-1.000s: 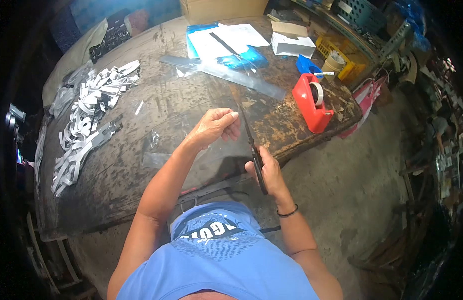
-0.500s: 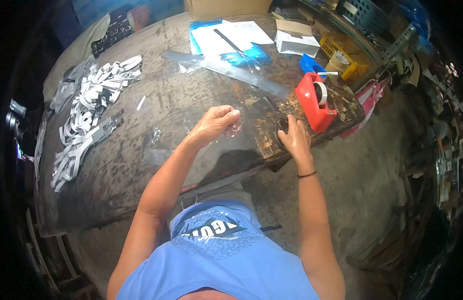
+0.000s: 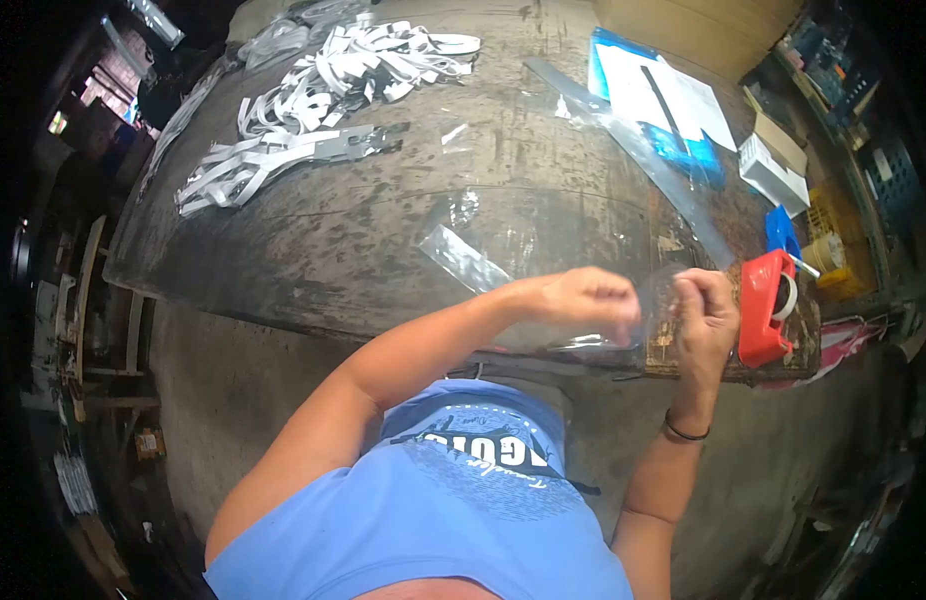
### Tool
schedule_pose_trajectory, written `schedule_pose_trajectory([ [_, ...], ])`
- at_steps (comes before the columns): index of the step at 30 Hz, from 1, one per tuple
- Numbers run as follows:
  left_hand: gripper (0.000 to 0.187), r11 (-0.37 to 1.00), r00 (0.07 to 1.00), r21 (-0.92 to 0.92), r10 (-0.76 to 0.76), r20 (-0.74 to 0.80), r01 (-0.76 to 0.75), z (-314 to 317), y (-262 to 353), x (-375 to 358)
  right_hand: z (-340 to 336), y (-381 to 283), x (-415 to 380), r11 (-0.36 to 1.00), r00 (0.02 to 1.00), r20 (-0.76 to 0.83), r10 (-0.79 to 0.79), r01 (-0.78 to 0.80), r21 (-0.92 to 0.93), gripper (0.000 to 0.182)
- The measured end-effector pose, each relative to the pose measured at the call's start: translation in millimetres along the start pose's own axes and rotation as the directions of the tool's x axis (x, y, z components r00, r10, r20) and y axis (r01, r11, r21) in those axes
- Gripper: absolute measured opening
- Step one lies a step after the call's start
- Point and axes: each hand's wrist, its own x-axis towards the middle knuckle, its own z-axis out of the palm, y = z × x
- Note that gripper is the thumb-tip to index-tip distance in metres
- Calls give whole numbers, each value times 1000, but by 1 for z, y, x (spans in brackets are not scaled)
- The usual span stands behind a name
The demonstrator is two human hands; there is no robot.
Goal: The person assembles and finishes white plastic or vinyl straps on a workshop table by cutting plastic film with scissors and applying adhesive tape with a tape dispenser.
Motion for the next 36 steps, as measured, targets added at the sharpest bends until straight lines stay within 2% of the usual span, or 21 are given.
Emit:
schedule_pose_trajectory([
  [1, 33, 993, 997, 109, 29, 71, -37, 0, -2, -11, -3, 1, 3, 998, 998, -58, -16, 20, 67, 3],
  [2, 33, 994, 998, 106, 32, 62, -39, -4, 0, -24, -7, 1, 6, 998, 999, -48, -16, 19, 67, 3],
  [4, 30, 808, 975, 579, -201, 100, 107, -13, 8, -57, -18, 4, 11, 986, 994, -99, -43, 58, 156, 6],
  [6, 25, 712, 962, 674, -273, 2, 200, -26, 9, -90, -31, 11, 15, 938, 997, -49, -64, 77, 339, 11],
  [8, 20, 600, 931, 717, -293, -216, 356, -40, 24, -128, -33, 10, 15, 883, 998, 8, -65, 53, 466, 13],
  [10, 15, 469, 916, 789, -153, -372, 398, -64, 22, -171, -28, 20, 13, 849, 995, 71, -73, 25, 527, 14],
  [12, 14, 212, 852, 842, 67, -519, 496, -82, 24, -212, -19, 35, 12, 810, 974, 211, -80, -59, 583, 15],
  [14, 18, 37, 774, 836, 360, -522, 547, -101, 34, -244, 3, 43, 12, 798, 955, 286, -75, -115, 591, 16],
  [15, 23, -55, 742, 810, 442, -504, 584, -110, 40, -260, 14, 48, 11, 821, 941, 338, 22, -210, 530, 16],
  [16, 27, -61, 701, 797, 519, -488, 600, -120, 45, -272, 25, 54, 12, 833, 917, 381, 120, -301, 463, 16],
  [17, 31, -66, 656, 784, 593, -467, 618, -128, 48, -285, 36, 58, 16, 824, 880, 455, 134, -354, 441, 20],
  [20, 39, -167, 571, 663, 682, -456, 729, -143, 49, -313, 71, 60, 27, 799, 844, 531, 78, -371, 473, 22],
  [22, 40, -182, 581, 643, 650, -489, 744, -150, 38, -328, 85, 74, 36, 938, 830, 505, 236, -330, 103, 22],
  [23, 40, -197, 594, 628, 616, -517, 752, -157, 30, -334, 104, 43, 38, 938, 816, 487, 310, -346, -16, 14],
  [26, 46, -184, 594, 601, 527, -608, 778, -167, 9, -347, 123, 68, 43, 943, 796, 509, 328, -307, -128, 5],
  [27, 49, -187, 568, 557, 491, -661, 809, -169, 5, -350, 127, 76, 43, 936, 810, 474, 346, -265, -230, 7],
  [28, 49, -190, 580, 570, 496, -647, 799, -170, 4, -350, 128, 80, 44, 948, 839, 473, 270, -146, -283, 8],
  [29, 50, -118, 521, 535, 474, -710, 837, -171, 4, -350, 130, 79, 44, 941, 857, 477, 196, -27, -338, 10],
  [30, 50, -46, 458, 491, 444, -770, 870, -173, 3, -349, 131, 77, 44, 929, 871, 459, 174, 9, -369, 12],
  [35, 55, 85, 390, 453, 384, -837, 888, -181, 7, -352, 129, 79, 50, 867, 878, 463, 124, 131, -480, 11],
  [36, 56, 154, 363, 443, 373, -854, 883, -182, 10, -353, 127, 80, 51, 850, 871, 476, 119, 158, -502, 11],
])
